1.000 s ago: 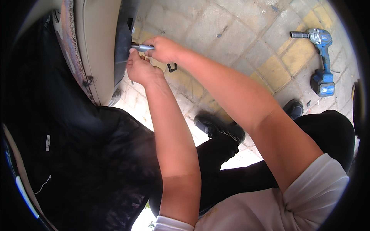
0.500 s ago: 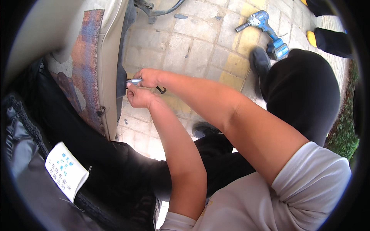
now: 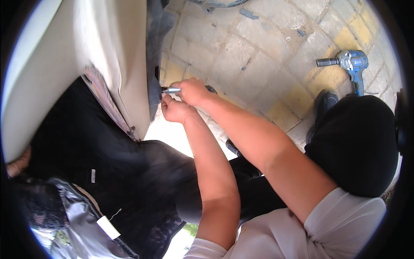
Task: The person walks through a cluttered workshop, picks up a cordless impact wrench and a socket, then uses a socket wrench to tighten bolts on the rear fender of a scooter. The person repeatedly searches a disorganized tool rack for a suitable wrench before returning to the scooter to continue tightening.
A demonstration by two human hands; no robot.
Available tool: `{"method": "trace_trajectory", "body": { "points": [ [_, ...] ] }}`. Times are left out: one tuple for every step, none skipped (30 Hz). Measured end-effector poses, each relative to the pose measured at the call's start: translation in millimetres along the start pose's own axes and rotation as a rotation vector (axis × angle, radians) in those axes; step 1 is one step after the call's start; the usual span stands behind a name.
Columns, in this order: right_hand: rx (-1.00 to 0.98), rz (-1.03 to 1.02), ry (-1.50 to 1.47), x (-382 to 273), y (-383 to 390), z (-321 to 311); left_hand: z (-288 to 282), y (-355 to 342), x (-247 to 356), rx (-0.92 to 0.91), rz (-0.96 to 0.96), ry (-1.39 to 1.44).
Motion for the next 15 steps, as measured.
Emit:
{"method": "trace_trajectory", "body": {
  "points": [
    [-0.026,0.040,-0.008,1,1,0,0,0,-1,0.014,-0.037,0.016],
    [-0.069,0.090,-0.031,4,3,2,0,0,-7,0.022,-0.116,0.042],
    [-0.034,0.088,-0.047,2,3,-3,-5,-3,-9,0.052,-0.165,-0.036],
    [-0.100,0.133,-0.057,5,4,2,-5,-5,-8,0.018,-0.165,0.000],
    [-0.072,0.113,-0.054,4,3,-3,-5,-8,-14,0.010,-0.216,0.045],
    [-0.095,0.114,-0.050,5,2,0,-6,-11,-18,0.001,-0.266,0.093],
    [-0.120,0.122,-0.055,6,2,-1,-8,-12,-24,-0.001,-0.305,0.118],
    [-0.126,0.108,-0.046,7,0,2,-12,-15,-29,0.025,-0.335,0.133],
    [-0.126,0.099,-0.046,7,0,0,-16,-17,-34,0.046,-0.364,0.149],
    [-0.098,0.099,-0.039,9,-2,0,-16,-19,-39,0.043,-0.396,0.174],
    [-0.114,0.091,-0.055,9,-3,1,-17,-23,-39,0.034,-0.384,0.176],
    [-0.113,0.098,-0.069,10,-3,0,-20,-27,-39,0.044,-0.364,0.160],
    [-0.133,0.111,-0.091,12,-4,3,-20,-30,-39,0.027,-0.358,0.153],
    [-0.118,0.106,-0.091,11,-3,0,-21,-33,-38,0.030,-0.344,0.142],
    [-0.121,0.104,-0.095,12,-4,3,-19,-34,-39,-0.002,-0.359,0.153]
  ]
}}
Point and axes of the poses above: each hand's wrist, its own y-axis away from the middle knuckle, its own z-axis out of the palm, x = y × z, the point moved 8 cm from there along -y, towards the middle knuckle, and after that the axes turned 4 degrees about z, right-handed, at the moved point
